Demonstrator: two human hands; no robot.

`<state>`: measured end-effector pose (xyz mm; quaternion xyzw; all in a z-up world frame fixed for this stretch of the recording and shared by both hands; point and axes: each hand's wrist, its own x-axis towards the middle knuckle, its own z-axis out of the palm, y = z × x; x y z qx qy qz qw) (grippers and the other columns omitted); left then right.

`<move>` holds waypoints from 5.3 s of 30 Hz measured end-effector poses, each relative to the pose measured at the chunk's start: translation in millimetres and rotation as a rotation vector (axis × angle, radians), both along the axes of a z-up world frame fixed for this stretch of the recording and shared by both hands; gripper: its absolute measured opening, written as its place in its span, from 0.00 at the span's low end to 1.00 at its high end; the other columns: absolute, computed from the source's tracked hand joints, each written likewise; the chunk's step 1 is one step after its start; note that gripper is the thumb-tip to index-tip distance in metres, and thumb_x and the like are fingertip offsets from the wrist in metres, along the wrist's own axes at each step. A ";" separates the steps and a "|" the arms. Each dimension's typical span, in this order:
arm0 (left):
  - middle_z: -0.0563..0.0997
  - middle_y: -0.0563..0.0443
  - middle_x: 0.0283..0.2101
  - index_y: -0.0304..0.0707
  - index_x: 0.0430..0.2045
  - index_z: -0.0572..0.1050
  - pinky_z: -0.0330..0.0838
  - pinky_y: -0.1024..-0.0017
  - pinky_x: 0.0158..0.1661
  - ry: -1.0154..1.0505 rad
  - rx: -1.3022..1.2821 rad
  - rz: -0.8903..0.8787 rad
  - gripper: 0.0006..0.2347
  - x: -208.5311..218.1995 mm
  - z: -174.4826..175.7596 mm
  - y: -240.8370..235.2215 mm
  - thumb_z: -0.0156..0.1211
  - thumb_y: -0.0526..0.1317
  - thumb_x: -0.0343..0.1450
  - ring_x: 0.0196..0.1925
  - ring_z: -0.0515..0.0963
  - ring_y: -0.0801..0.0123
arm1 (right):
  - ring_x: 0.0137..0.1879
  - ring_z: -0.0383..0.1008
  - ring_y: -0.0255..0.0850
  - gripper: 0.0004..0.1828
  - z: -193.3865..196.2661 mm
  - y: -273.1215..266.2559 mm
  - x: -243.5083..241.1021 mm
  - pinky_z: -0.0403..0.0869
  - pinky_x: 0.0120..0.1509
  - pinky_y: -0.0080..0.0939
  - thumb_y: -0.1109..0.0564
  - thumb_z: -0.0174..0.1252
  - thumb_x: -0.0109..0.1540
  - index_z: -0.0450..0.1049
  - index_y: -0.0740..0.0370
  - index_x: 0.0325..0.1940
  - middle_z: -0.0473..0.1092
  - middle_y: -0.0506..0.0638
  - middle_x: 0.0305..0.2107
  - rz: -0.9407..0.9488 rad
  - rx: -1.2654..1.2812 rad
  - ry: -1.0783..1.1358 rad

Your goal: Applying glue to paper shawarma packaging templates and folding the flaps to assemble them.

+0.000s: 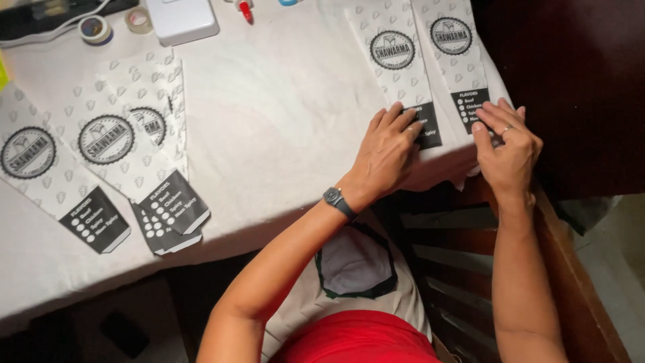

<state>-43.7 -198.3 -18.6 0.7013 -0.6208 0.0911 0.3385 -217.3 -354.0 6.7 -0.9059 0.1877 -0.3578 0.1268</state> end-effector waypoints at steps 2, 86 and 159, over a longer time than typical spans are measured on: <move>0.76 0.39 0.55 0.32 0.49 0.75 0.63 0.50 0.63 0.058 0.026 -0.003 0.15 -3.8 1.0 -18.8 0.54 0.35 0.69 0.66 0.68 0.41 | 0.66 0.74 0.64 0.12 -0.3 -11.3 -5.3 0.64 0.78 0.64 0.71 0.62 0.67 0.81 0.74 0.55 0.76 0.68 0.55 0.023 0.034 -0.021; 0.80 0.32 0.48 0.26 0.41 0.79 0.75 0.51 0.56 -0.060 -0.249 0.275 0.12 26.5 30.5 166.1 0.70 0.36 0.69 0.54 0.81 0.40 | 0.58 0.77 0.60 0.11 21.1 156.7 78.6 0.72 0.71 0.62 0.63 0.65 0.62 0.80 0.70 0.48 0.77 0.61 0.50 0.608 0.005 -0.051; 0.57 0.25 0.74 0.34 0.74 0.48 0.47 0.46 0.74 -0.027 0.344 0.564 0.50 29.4 9.8 208.6 0.73 0.29 0.55 0.78 0.54 0.38 | 0.63 0.74 0.66 0.07 32.9 156.5 63.7 0.69 0.76 0.64 0.77 0.61 0.66 0.78 0.81 0.49 0.72 0.70 0.54 0.411 0.017 -0.134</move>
